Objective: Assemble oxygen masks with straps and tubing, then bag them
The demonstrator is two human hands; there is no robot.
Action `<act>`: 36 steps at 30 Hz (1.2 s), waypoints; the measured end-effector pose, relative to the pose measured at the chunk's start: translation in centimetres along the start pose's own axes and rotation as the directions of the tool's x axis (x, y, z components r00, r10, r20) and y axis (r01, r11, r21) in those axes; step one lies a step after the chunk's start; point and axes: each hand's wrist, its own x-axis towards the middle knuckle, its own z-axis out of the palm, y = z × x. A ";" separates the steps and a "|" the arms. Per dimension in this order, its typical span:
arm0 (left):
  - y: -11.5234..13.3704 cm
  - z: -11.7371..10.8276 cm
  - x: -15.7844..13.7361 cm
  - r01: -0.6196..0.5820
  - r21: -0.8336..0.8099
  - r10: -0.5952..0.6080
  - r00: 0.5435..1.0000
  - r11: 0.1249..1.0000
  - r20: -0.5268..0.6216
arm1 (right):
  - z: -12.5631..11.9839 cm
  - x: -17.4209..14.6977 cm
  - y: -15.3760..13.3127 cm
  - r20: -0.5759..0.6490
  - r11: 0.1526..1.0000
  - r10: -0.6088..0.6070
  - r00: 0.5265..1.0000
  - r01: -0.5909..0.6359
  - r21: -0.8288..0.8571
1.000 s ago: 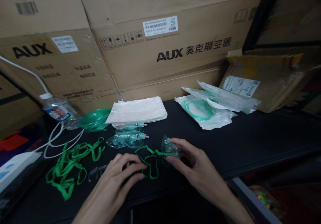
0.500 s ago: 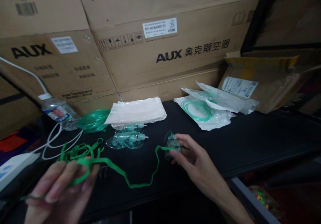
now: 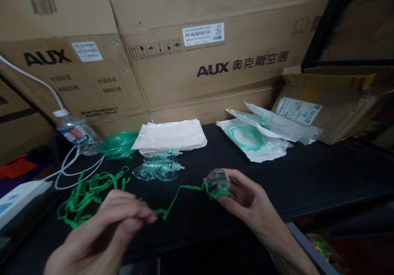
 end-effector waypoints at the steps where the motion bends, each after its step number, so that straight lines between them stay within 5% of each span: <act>1: 0.8 1.4 0.9 -0.032 0.064 0.028 0.998 0.997 0.051 | 0.0 -0.1 -0.1 0.024 1.000 -0.014 1.000 0.014 -0.012; 4: 2.2 4.8 2.8 -0.080 0.159 0.061 0.991 0.984 0.123 | -0.1 -0.2 -0.2 0.089 0.994 -0.086 0.992 0.091 -0.056; 10: 0.9 7.8 3.3 0.022 0.030 -0.027 0.977 0.999 0.213 | 0.0 -0.1 -0.4 0.073 0.993 -0.115 0.991 0.117 -0.016; 14: 0.8 8.2 3.1 -0.001 -0.004 0.002 0.973 1.000 0.231 | -0.1 -0.2 -0.5 0.082 0.989 -0.147 0.986 0.148 -0.015; 20: 1.1 8.2 2.8 0.119 -0.016 -0.115 0.980 0.993 0.161 | -0.1 -0.2 -0.6 0.108 0.985 -0.158 0.981 0.164 -0.049; 36: 0.6 8.1 2.4 0.082 -0.002 -0.080 0.969 0.997 0.232 | 0.0 -0.4 -0.3 0.159 0.983 -0.147 0.976 0.162 -0.086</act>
